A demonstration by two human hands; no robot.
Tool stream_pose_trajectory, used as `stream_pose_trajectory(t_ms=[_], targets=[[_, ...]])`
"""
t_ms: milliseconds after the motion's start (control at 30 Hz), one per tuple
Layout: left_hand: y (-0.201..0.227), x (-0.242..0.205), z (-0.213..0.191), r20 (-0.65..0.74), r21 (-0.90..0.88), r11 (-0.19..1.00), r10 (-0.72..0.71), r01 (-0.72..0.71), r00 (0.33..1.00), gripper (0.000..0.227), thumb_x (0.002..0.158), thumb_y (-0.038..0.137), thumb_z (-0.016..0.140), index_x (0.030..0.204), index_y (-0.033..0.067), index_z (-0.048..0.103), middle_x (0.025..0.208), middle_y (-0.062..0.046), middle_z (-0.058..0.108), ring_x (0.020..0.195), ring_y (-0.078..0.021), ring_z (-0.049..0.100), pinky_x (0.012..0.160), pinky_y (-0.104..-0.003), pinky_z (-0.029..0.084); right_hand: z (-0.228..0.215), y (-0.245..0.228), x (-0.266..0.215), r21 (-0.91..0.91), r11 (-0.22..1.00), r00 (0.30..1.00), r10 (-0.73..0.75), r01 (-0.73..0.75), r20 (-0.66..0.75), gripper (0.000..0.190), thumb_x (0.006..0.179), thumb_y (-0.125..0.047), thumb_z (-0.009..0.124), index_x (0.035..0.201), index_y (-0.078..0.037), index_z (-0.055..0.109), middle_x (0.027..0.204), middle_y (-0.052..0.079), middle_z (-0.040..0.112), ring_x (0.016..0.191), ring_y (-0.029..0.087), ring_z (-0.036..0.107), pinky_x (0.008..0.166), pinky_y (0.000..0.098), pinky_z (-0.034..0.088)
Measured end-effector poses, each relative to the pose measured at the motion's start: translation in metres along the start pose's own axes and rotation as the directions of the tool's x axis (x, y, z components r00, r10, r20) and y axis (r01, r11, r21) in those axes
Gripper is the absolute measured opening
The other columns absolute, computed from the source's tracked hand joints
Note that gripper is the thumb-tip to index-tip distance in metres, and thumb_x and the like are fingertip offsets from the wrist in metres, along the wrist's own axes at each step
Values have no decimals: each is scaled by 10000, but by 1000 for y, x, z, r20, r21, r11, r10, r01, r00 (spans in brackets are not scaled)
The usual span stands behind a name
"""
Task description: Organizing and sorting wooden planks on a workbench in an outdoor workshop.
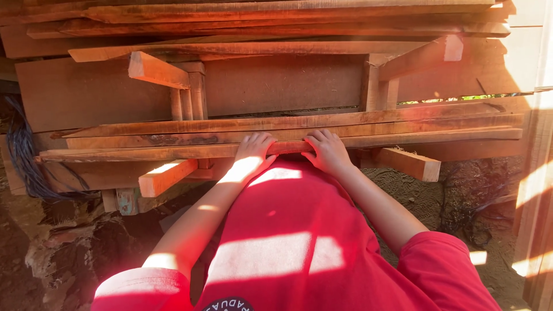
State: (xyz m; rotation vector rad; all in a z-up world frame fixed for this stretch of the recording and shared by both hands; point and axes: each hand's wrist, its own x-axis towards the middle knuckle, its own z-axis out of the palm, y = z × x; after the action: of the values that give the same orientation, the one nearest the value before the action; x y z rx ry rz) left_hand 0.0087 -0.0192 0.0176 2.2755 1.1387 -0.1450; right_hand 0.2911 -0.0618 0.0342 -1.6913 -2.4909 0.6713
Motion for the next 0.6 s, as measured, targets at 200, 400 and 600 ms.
stream_pose_trajectory(t_ms=[200,400,600], targets=[[2,-5,-5,0,-14,1000,22,-22,1000,507,855,382,748,1309,223,587,1294,32,538,1272,-184,505,1018,-391,415,2,0,-1,-18,1000,1000,2,-2,21,457,872,-394,728,1259,-163,653,1205,15,634,1170,230,594,899,382,475],[4,-6,-5,-22,-59,998,8,-9,1000,501,864,398,737,1310,218,600,1287,22,549,1268,-190,519,1020,-386,414,-10,-2,0,8,999,995,32,-33,93,444,897,-385,698,1270,-150,643,1231,25,634,1190,242,599,926,394,472],[3,-1,7,-44,39,999,3,-1,999,559,814,372,772,1318,232,577,1283,35,553,1260,-178,524,1015,-389,407,5,2,0,-84,996,998,27,-22,59,487,860,-416,715,1273,-178,614,1193,1,621,1181,220,595,901,391,474]])
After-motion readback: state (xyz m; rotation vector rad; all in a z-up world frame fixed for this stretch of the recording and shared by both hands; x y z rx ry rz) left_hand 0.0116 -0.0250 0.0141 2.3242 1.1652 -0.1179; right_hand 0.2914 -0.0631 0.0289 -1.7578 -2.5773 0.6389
